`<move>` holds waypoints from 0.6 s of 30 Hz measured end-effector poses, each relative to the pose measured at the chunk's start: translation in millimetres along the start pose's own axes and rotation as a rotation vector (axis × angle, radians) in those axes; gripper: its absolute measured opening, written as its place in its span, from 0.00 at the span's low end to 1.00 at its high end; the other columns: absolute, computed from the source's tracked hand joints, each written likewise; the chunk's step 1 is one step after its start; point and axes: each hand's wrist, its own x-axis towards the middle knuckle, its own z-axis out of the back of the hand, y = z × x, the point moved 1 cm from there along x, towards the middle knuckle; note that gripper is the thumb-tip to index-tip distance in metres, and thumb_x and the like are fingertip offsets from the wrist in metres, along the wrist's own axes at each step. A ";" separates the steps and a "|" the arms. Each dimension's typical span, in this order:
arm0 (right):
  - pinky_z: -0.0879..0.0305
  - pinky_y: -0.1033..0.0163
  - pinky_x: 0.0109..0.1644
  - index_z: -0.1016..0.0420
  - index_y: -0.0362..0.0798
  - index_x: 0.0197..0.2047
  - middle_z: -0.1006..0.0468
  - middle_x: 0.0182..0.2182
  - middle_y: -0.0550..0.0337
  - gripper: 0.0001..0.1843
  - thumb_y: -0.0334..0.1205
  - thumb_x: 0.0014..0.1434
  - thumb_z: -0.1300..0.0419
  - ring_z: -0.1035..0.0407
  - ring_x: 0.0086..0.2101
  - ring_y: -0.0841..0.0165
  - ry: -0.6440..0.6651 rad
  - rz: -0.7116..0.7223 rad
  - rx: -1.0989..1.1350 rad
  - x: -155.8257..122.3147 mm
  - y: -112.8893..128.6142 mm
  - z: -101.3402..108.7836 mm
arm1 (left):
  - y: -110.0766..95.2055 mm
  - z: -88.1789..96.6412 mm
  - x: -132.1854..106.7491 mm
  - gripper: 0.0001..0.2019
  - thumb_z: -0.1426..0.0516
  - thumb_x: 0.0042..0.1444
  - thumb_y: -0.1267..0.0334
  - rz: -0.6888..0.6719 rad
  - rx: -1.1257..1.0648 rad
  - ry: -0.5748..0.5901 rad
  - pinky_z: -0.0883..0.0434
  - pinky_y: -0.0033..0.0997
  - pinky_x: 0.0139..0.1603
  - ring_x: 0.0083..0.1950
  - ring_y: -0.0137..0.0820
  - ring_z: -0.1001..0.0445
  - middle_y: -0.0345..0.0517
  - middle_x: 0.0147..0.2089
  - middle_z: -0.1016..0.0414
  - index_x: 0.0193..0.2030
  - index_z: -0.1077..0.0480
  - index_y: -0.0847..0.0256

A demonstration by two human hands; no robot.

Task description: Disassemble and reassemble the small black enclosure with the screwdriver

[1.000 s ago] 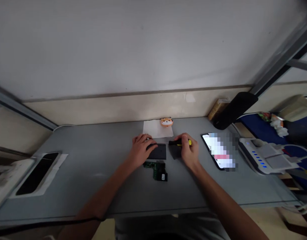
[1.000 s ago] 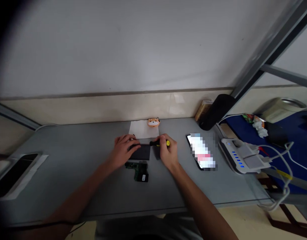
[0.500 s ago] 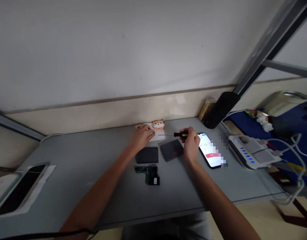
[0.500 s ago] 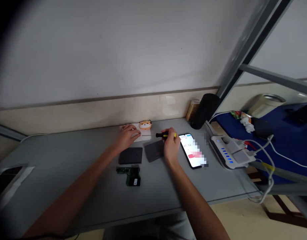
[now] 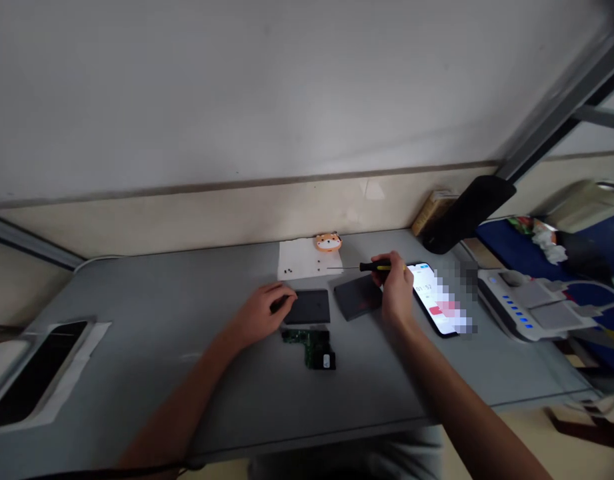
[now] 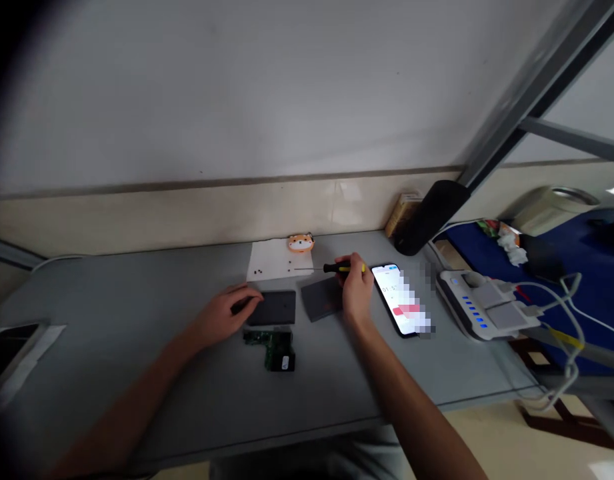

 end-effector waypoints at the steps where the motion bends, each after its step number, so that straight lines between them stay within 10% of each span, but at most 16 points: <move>1: 0.41 0.62 0.29 0.24 0.49 0.27 0.26 0.24 0.60 0.25 0.63 0.55 0.44 0.35 0.25 0.69 0.010 0.013 -0.027 -1.5 -1.8 -1.3 | 0.0 -1.3 -1.0 0.12 0.50 0.69 0.63 0.002 -0.007 0.011 0.26 0.33 0.45 0.40 0.33 0.22 0.43 0.39 0.21 0.41 0.25 0.56; 18: 0.40 0.62 0.30 0.26 0.50 0.26 0.30 0.22 0.63 0.22 0.59 0.56 0.48 0.37 0.25 0.68 -0.076 0.173 -0.113 -22.4 -9.6 -22.9 | -1.5 8.5 -1.3 0.11 0.48 0.67 0.67 -0.148 0.313 -0.221 0.27 0.36 0.44 0.38 0.35 0.24 0.46 0.35 0.24 0.38 0.25 0.58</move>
